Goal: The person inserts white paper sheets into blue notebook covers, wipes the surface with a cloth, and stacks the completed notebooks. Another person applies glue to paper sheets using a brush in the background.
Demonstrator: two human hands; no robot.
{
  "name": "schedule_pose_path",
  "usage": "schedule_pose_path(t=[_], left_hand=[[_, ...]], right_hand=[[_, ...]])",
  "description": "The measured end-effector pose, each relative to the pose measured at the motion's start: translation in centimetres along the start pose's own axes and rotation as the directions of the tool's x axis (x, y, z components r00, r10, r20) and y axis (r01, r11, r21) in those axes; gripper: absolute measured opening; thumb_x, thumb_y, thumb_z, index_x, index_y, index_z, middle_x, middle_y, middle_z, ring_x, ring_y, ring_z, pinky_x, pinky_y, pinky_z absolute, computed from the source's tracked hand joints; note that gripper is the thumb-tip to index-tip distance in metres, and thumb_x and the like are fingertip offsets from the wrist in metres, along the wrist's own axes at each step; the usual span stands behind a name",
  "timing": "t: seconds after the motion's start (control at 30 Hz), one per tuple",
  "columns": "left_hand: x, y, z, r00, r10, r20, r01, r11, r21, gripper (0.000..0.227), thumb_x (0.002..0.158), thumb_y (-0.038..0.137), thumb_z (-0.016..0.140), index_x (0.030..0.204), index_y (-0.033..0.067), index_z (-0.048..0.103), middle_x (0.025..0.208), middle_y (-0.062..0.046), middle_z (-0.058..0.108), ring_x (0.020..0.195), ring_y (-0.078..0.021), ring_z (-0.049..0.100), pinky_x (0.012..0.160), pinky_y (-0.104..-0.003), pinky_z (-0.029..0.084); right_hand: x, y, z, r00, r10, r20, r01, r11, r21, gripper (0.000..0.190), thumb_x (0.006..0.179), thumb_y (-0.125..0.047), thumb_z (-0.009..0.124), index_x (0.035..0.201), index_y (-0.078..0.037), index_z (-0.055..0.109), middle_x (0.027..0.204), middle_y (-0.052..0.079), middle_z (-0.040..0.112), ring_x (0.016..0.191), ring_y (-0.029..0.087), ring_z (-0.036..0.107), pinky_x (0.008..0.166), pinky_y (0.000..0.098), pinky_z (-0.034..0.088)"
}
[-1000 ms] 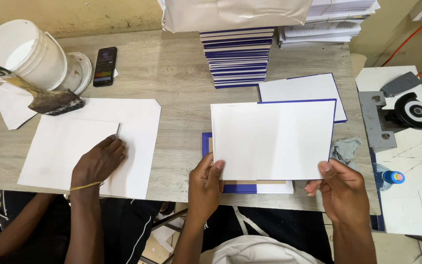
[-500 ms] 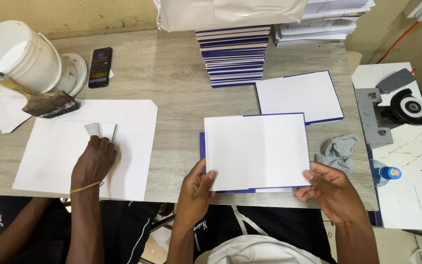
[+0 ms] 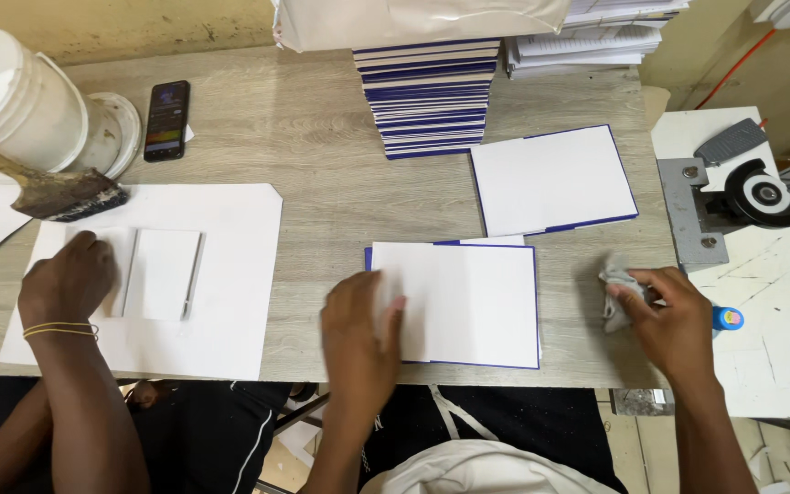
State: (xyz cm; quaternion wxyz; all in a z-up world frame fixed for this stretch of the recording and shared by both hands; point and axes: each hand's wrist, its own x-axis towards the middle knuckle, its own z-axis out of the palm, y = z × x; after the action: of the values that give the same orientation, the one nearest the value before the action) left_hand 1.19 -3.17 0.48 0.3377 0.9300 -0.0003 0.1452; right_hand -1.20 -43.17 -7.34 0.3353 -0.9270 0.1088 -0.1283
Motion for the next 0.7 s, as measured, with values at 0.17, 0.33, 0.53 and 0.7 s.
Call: schedule_pose_path(t=[0.17,0.33,0.53,0.7], left_hand=[[1.2,1.1,9.0,0.907,0.231,0.353,-0.310,0.932,0.186,0.093,0.107,0.071,0.035,0.169,0.0027,0.026,0.179,-0.024,0.011,0.165,-0.0461,0.005,0.133,-0.058,0.008],[1.9,3.2,7.0,0.897,0.217,0.386,-0.324,0.915,0.240,0.088,0.110,0.068,0.034,0.167,0.0002,0.034,0.174,-0.031,0.026,0.164,-0.0491,0.017,0.132,-0.060,0.005],[2.1,3.6,6.8,0.832,0.096,0.546,-0.272,0.929,0.251,0.089,0.111,0.067,0.028,0.167,-0.0022,0.029,0.173,-0.035,0.022,0.164,-0.0523,0.011,0.130,-0.064,-0.004],[1.0,2.3,8.9,0.922,0.301,0.242,-0.366,0.880,0.302,0.086,0.112,0.063,0.034,0.166,-0.0036,0.033,0.174,-0.030,0.028,0.163,-0.0493,0.023,0.134,-0.058,0.016]], right_hand=[[-4.9,-10.5,1.8,0.891,-0.150,0.428,0.100,0.986,0.137,0.039,0.083,-0.019,0.087,0.121,-0.026,0.083,0.116,-0.005,0.072,0.076,0.011,0.067,0.060,0.0246,0.057],[0.3,-7.8,6.9,0.975,-0.019,0.220,-0.031,0.975,0.219,0.025,0.091,-0.022,0.085,0.113,-0.009,0.080,0.105,0.006,0.068,0.084,0.018,0.064,0.065,0.0291,0.058],[1.7,-9.7,5.9,0.987,-0.066,0.145,0.024,0.961,0.275,0.020,0.094,-0.019,0.085,0.106,-0.004,0.080,0.091,0.013,0.068,0.078,0.026,0.064,0.065,0.0392,0.053],[-6.3,-9.3,2.9,0.920,-0.128,0.370,0.074,0.985,0.156,0.023,0.089,-0.031,0.080,0.103,-0.013,0.082,0.105,0.000,0.079,0.089,0.017,0.077,0.075,0.0308,0.058]])
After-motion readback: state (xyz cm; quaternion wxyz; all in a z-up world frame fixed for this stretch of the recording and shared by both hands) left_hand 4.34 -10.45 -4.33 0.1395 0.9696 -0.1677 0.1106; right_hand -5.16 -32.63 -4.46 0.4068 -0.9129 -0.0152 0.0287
